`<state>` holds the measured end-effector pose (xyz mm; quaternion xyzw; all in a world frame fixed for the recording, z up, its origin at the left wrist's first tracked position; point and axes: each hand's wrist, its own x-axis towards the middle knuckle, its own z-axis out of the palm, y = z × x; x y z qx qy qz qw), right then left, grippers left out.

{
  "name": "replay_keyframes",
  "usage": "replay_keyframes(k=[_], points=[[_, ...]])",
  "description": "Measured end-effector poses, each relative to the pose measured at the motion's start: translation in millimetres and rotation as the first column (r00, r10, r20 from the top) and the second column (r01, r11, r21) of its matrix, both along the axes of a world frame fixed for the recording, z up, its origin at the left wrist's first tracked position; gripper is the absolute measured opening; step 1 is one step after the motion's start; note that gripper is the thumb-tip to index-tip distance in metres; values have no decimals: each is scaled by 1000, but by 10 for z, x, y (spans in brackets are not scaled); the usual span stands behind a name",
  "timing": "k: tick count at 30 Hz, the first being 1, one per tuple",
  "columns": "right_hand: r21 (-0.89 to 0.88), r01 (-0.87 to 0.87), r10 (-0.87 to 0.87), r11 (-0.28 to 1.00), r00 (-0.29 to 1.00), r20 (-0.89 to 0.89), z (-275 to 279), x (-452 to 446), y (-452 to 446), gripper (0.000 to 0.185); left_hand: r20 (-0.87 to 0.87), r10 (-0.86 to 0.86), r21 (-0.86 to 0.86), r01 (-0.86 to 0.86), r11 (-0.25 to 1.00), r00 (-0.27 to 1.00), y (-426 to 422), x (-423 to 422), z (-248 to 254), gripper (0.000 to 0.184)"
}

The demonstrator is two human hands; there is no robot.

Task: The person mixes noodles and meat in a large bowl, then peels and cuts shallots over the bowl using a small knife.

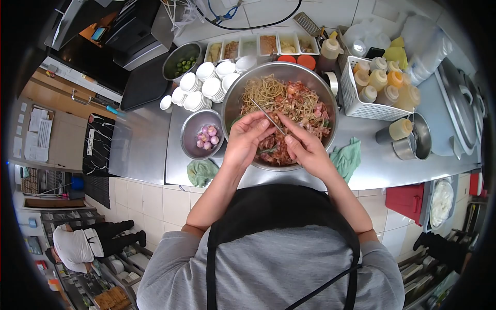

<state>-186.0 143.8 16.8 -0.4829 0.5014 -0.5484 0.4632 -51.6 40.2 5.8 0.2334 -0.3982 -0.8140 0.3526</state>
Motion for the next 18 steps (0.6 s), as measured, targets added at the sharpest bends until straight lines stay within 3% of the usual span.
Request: replay_keyframes(k=[4, 11, 18], points=[[69, 16, -18, 997, 999, 28, -3, -11, 3, 43, 11, 55, -49, -55, 997, 998, 37, -18, 0, 20], [-5, 114, -113, 994, 992, 49, -54, 58, -20, 37, 89, 156, -238, -131, 962, 984, 90, -38, 23, 22], [-41, 217, -213, 975, 973, 92, -89, 104, -61, 23, 86, 145, -214, -124, 969, 986, 132, -69, 61, 21]])
